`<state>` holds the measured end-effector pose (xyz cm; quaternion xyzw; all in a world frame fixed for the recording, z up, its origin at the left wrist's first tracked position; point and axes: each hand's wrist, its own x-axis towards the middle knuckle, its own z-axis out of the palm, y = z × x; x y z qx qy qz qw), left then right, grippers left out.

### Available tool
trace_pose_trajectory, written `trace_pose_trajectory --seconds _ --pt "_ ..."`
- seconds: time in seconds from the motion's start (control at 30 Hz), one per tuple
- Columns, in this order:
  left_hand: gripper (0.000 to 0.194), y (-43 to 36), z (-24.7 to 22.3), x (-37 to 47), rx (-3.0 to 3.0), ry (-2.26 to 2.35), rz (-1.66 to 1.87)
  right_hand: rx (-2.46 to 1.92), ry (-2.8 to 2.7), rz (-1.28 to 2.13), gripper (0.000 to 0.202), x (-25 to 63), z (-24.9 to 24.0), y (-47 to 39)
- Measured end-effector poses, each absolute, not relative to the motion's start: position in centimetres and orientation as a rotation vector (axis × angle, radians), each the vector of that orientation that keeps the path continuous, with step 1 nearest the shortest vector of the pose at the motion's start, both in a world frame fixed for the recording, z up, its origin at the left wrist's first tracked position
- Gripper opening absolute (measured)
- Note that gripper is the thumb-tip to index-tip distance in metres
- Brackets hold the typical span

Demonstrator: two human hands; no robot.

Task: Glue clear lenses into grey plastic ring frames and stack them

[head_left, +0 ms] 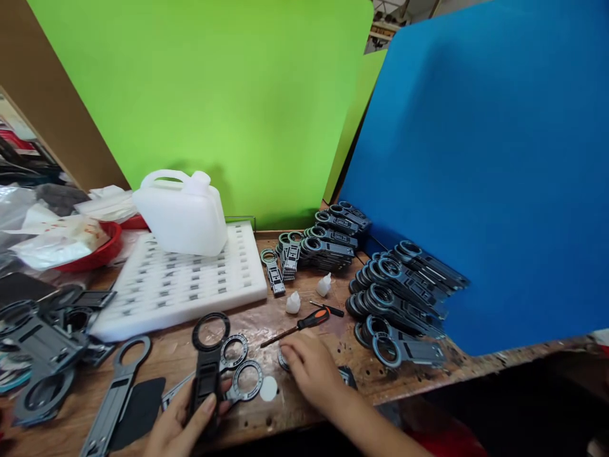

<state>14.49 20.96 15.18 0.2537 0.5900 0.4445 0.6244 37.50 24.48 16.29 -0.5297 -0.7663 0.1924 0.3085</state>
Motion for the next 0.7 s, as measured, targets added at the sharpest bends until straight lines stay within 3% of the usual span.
trace_pose_trajectory --seconds 0.13,0.33,0.47,0.57,0.7 --pt "0.063 21.3 15.4 13.8 0.413 1.343 1.039 -1.717 -2.111 0.254 0.022 41.9 15.3 26.9" --pt "0.045 20.8 15.8 15.1 0.39 1.286 1.17 -1.821 -2.279 0.112 0.034 44.1 12.7 28.4" --pt "0.053 21.6 14.3 13.2 0.454 1.321 1.13 -1.781 -2.311 0.105 0.028 44.4 11.8 28.6" --pt "0.054 23.3 13.4 10.4 0.729 1.515 1.124 -1.757 -2.303 0.111 0.026 44.5 11.8 28.4" --pt "0.038 26.1 13.3 8.1 1.451 1.688 1.005 -1.699 -2.244 0.11 0.028 43.4 12.0 27.2"
